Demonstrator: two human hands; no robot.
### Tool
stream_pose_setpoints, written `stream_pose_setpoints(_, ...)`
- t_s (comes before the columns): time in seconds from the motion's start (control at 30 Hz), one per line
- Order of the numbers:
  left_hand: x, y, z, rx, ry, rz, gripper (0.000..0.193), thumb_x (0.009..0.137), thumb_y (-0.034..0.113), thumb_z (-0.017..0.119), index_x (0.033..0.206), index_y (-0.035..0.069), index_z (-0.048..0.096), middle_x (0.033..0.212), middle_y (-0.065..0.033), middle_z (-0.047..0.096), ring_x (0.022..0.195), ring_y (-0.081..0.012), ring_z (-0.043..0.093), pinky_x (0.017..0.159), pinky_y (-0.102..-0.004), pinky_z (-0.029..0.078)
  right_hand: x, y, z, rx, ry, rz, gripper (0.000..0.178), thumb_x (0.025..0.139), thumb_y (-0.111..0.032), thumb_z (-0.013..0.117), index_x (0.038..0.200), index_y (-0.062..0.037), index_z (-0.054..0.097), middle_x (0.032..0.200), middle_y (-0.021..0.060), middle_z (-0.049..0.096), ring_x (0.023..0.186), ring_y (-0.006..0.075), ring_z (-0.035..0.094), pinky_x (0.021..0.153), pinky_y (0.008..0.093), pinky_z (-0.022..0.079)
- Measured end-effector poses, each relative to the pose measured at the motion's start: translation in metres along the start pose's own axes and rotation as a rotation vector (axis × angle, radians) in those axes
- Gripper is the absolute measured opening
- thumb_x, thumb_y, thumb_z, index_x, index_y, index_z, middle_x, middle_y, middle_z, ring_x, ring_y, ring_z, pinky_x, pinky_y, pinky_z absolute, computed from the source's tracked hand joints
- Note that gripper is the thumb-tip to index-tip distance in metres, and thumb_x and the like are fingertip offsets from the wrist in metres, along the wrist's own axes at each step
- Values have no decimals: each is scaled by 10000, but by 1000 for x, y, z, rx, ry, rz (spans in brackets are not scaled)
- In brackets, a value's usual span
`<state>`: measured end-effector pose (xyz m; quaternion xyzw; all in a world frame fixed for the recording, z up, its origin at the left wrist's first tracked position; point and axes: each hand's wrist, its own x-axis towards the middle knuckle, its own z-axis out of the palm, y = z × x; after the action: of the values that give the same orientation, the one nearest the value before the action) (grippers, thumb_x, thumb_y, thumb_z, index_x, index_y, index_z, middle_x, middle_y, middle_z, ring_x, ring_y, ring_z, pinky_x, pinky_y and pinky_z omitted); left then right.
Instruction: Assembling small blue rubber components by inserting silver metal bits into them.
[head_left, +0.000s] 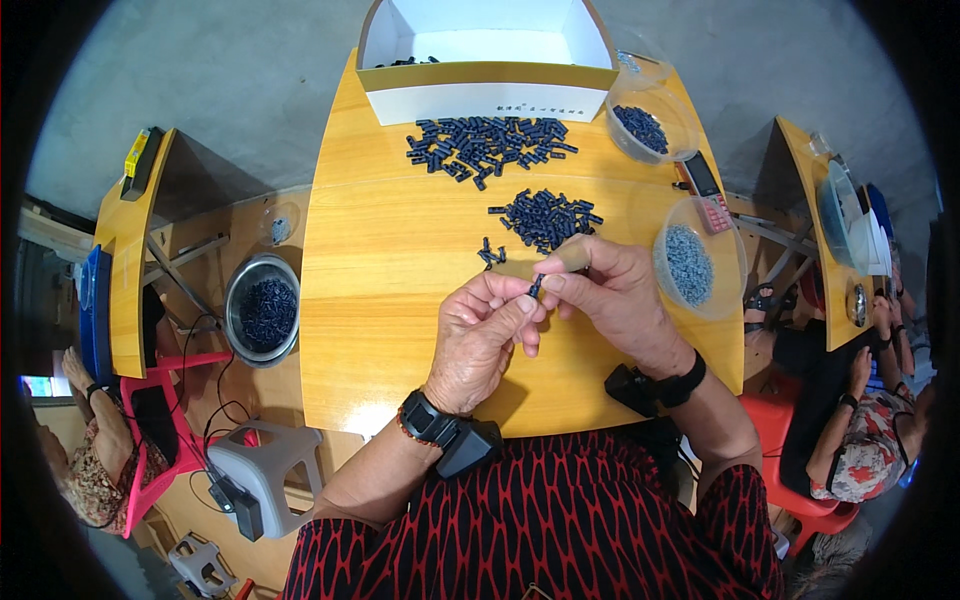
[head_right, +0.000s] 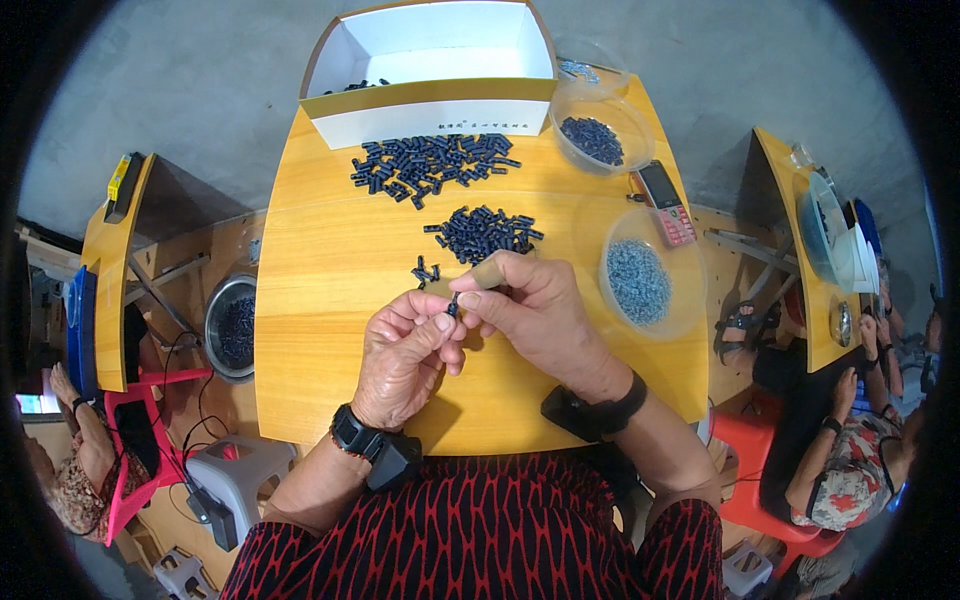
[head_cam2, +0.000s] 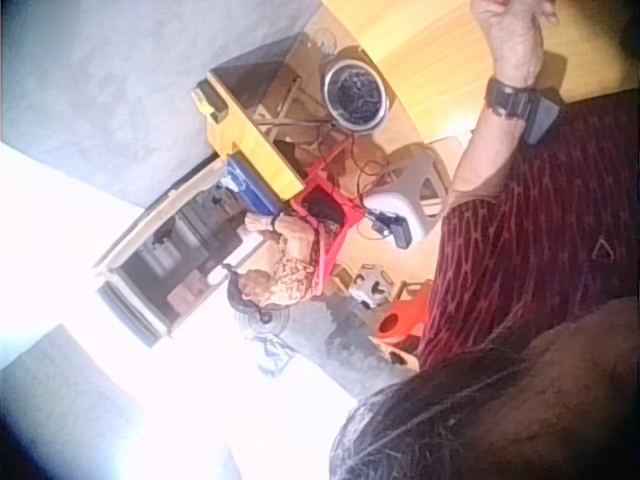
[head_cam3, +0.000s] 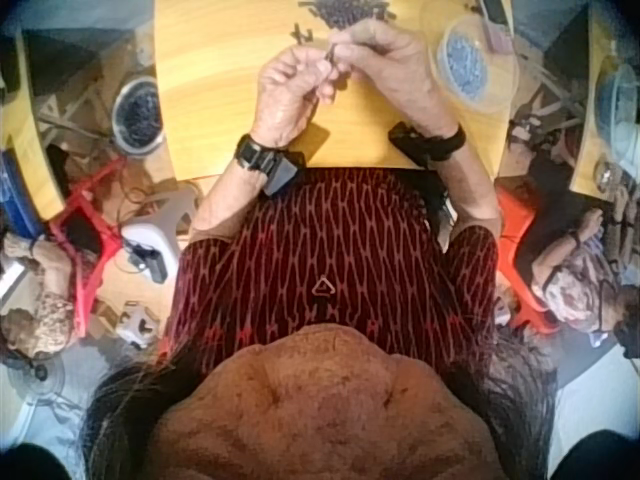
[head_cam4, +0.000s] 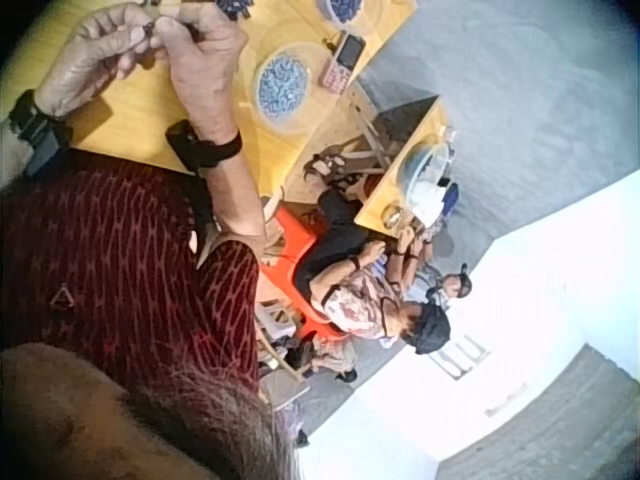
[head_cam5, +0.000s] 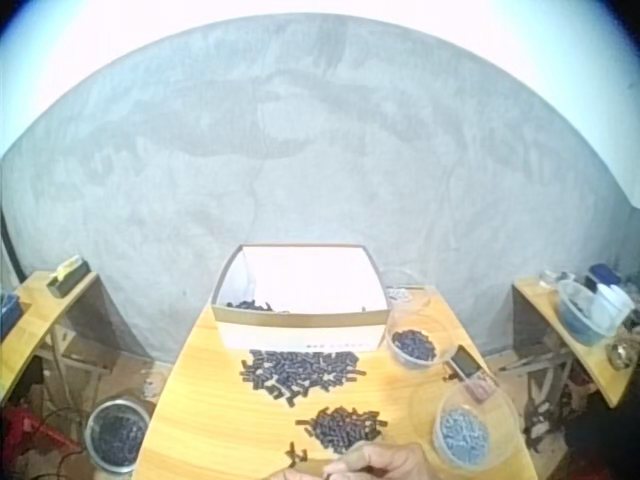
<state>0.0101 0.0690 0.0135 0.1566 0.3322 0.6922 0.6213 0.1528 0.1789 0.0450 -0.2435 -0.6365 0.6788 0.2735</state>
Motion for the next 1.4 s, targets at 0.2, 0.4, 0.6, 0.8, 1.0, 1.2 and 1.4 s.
stream_pose_setpoints(0.2,1,-1,-3,-9,-42,-15,89,927,21,629,1005,-13,600,939,-167,694,669,-126,633,556,-232,527,0,0,2,-115,3,-92,77,917,-34,657,971,17,679,792,20,647,709,63,611,615,213,507)
stream_pose_setpoints(0.4,1,-6,0,58,-20,44,64,942,39,616,987,4,588,901,-127,685,665,-125,637,555,-249,543,-4,2,6,-264,23,-191,69,918,-50,663,885,11,662,748,33,606,661,72,590,576,223,471)
stream_pose_setpoints(0.6,0,-12,-3,126,-24,102,72,933,12,614,997,3,585,905,-116,685,692,-129,644,562,-258,553,-6,7,0,-398,-18,-287,71,914,-34,657,865,16,646,749,38,598,676,80,595,584,235,474)
stream_pose_setpoints(0.8,3,-5,0,114,-18,48,73,934,20,608,1002,1,588,919,-131,691,694,-137,648,559,-254,547,-6,-6,2,-101,-42,-104,103,911,-8,649,1005,19,679,798,24,617,747,75,630,681,217,521)
stream_pose_setpoints(1.0,3,-7,-3,49,-7,25,83,922,30,632,1001,14,612,914,-138,693,665,-110,619,558,-234,505,-8,-4,-5,-122,-6,-85,130,916,-14,650,1037,27,672,835,23,637,759,60,626,680,211,519)
stream_pose_setpoints(1.2,3,-8,-1,54,-17,20,84,918,19,641,998,27,618,864,-117,679,588,-85,512,515,-207,410,-4,-2,-5,-206,-26,-91,67,913,-37,663,889,16,628,760,-5,613,693,39,576,590,209,467)
stream_pose_setpoints(1.4,2,-12,0,252,29,113,87,903,-22,643,961,27,603,775,-71,634,572,-95,511,504,-229,412,-5,5,-2,-454,25,-128,95,887,-50,687,848,-14,608,671,-8,531,626,36,490,546,212,414)
